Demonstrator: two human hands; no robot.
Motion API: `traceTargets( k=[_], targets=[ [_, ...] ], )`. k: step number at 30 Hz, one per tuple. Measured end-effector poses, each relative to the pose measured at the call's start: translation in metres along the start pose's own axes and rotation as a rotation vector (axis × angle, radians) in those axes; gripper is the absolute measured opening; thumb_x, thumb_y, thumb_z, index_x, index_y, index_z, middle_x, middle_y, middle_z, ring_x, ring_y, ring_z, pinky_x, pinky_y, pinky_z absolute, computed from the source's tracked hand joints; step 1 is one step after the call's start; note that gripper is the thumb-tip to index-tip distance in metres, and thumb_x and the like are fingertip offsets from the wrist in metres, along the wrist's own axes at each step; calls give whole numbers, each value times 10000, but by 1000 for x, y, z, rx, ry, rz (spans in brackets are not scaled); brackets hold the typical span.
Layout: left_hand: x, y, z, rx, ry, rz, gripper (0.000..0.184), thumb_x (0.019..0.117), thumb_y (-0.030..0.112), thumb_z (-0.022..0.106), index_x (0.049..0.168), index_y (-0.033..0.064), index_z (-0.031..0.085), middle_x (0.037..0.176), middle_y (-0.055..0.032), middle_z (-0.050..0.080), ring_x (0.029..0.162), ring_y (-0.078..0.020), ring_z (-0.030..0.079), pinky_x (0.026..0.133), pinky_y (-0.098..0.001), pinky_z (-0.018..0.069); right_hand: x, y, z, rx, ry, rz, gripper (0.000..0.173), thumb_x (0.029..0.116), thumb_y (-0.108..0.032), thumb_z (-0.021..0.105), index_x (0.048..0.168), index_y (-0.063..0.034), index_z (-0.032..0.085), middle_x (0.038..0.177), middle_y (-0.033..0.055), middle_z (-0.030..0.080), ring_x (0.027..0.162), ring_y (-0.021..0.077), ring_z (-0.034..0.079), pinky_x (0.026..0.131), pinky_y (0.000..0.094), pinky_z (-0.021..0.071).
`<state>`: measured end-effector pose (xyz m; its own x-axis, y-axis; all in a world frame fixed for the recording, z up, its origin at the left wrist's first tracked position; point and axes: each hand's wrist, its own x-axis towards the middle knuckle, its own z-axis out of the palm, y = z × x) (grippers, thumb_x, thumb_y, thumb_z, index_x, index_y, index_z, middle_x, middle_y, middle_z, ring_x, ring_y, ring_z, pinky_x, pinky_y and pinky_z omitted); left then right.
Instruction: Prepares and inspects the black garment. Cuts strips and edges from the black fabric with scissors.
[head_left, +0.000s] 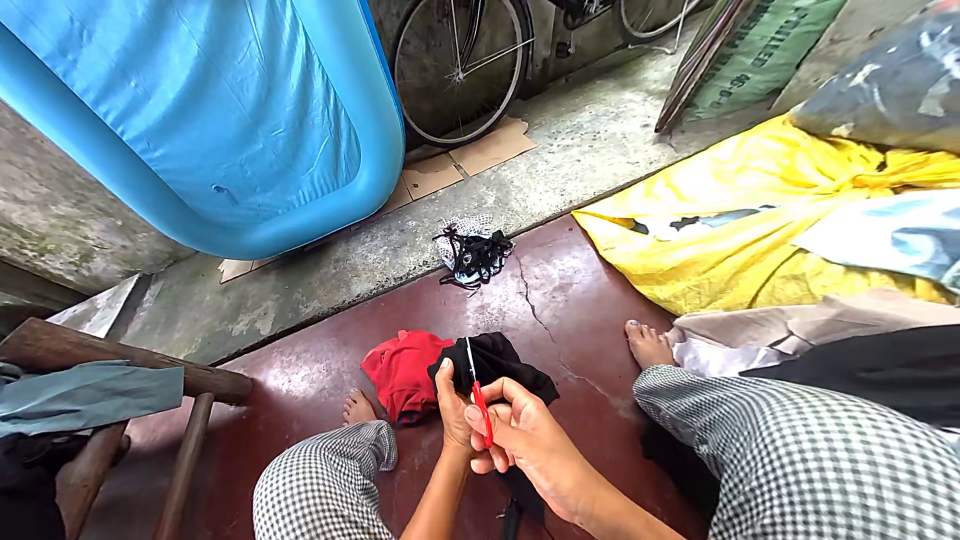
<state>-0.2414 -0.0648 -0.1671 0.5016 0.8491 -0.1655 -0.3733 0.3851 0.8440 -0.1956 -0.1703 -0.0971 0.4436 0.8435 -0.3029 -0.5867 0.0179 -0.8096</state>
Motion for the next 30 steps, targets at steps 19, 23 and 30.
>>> traceTargets(
  k=[19,23,30],
  targets=[
    [32,67,9,-293,-25,-190,339,966,401,612,1056,82,685,994,-123,718,918,-233,715,802,-456,605,-18,19,15,-109,-74,-60,313,922,-127,726,1161,-48,540,794,96,682,636,217,694,542,357,608],
    [24,84,10,-359,-29,-282,188,979,148,567,1058,18,679,1010,-171,711,918,-255,716,815,-446,606,-20,22,17,-145,-65,-87,325,930,-147,725,1183,-52,544,824,82,692,653,202,697,551,346,609],
    [17,91,8,-365,-69,-284,181,975,43,489,1065,-3,640,1056,-197,695,973,-278,704,887,-460,585,-13,22,13,-27,-131,-150,345,936,-140,721,1202,-47,522,808,114,677,677,231,706,591,375,622]
  ],
)
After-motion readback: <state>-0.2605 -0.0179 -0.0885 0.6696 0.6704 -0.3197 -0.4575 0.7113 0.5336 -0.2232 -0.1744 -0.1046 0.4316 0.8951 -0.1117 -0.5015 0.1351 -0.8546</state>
